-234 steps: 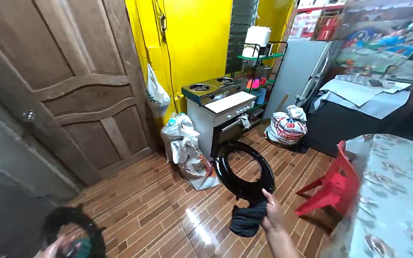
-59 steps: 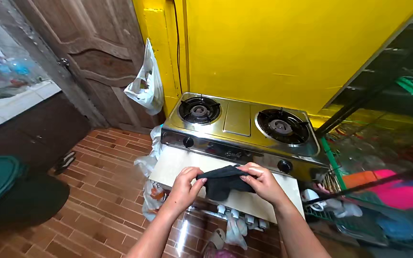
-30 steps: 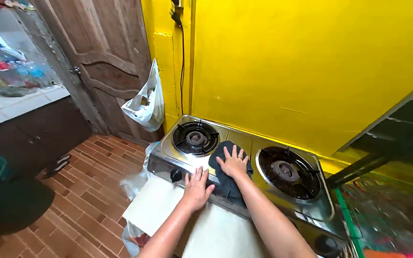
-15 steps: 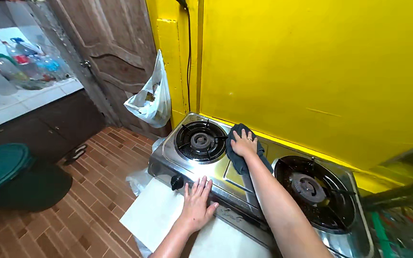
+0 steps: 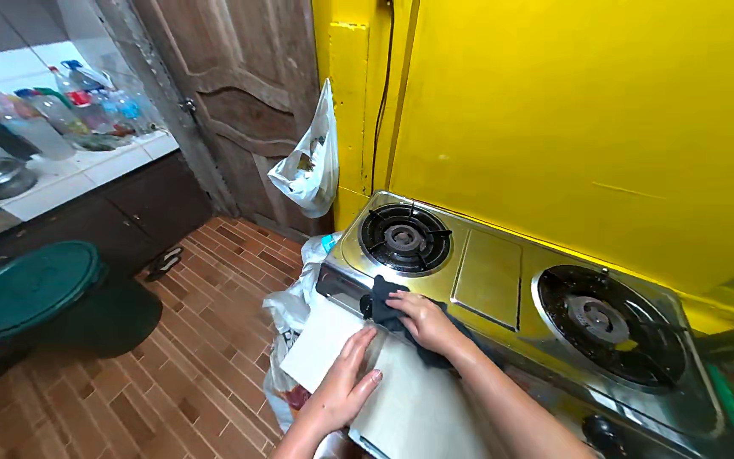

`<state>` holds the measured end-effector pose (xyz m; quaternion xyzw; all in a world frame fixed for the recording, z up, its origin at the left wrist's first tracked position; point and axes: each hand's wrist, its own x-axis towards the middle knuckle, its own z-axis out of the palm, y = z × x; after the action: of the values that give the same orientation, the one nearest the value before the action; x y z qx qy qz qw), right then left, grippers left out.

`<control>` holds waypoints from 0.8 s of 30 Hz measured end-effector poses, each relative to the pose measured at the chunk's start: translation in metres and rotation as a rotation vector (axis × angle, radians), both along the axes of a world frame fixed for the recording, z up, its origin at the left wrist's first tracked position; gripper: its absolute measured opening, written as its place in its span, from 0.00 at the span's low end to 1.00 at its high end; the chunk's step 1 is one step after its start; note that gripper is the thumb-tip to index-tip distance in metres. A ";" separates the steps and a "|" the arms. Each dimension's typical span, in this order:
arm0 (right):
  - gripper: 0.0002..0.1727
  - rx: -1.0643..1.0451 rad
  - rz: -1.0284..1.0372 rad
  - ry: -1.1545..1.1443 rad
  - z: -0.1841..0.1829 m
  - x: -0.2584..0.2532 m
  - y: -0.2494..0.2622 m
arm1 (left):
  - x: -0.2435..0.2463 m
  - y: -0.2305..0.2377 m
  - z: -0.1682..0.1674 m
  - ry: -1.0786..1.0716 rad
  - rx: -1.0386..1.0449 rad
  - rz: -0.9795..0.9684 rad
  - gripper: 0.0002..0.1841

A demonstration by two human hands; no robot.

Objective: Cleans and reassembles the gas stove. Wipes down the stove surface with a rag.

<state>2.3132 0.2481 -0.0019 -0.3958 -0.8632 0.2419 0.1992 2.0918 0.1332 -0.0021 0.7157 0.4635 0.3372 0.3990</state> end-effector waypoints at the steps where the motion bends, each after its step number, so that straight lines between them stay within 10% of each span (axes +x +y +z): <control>1: 0.21 -0.029 -0.013 0.052 0.009 -0.018 0.010 | -0.013 -0.007 0.001 -0.002 0.012 0.016 0.35; 8: 0.45 -0.176 -0.112 -0.425 0.015 -0.158 0.099 | -0.092 -0.054 0.015 0.051 0.039 0.166 0.27; 12: 0.38 -0.166 -0.063 -0.416 0.006 -0.172 0.115 | -0.114 -0.067 0.009 0.052 0.056 0.194 0.24; 21: 0.26 -0.005 -0.240 -0.145 -0.016 0.005 0.002 | -0.132 -0.065 0.002 0.056 -0.019 0.126 0.22; 24: 0.39 -0.030 -0.522 -0.303 -0.018 0.075 -0.040 | -0.131 -0.059 -0.001 0.062 -0.047 0.095 0.21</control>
<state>2.3885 0.2084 -0.0196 -0.6389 -0.7484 0.1333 0.1179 1.9605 0.0740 -0.0028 0.6934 0.5170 0.3225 0.3845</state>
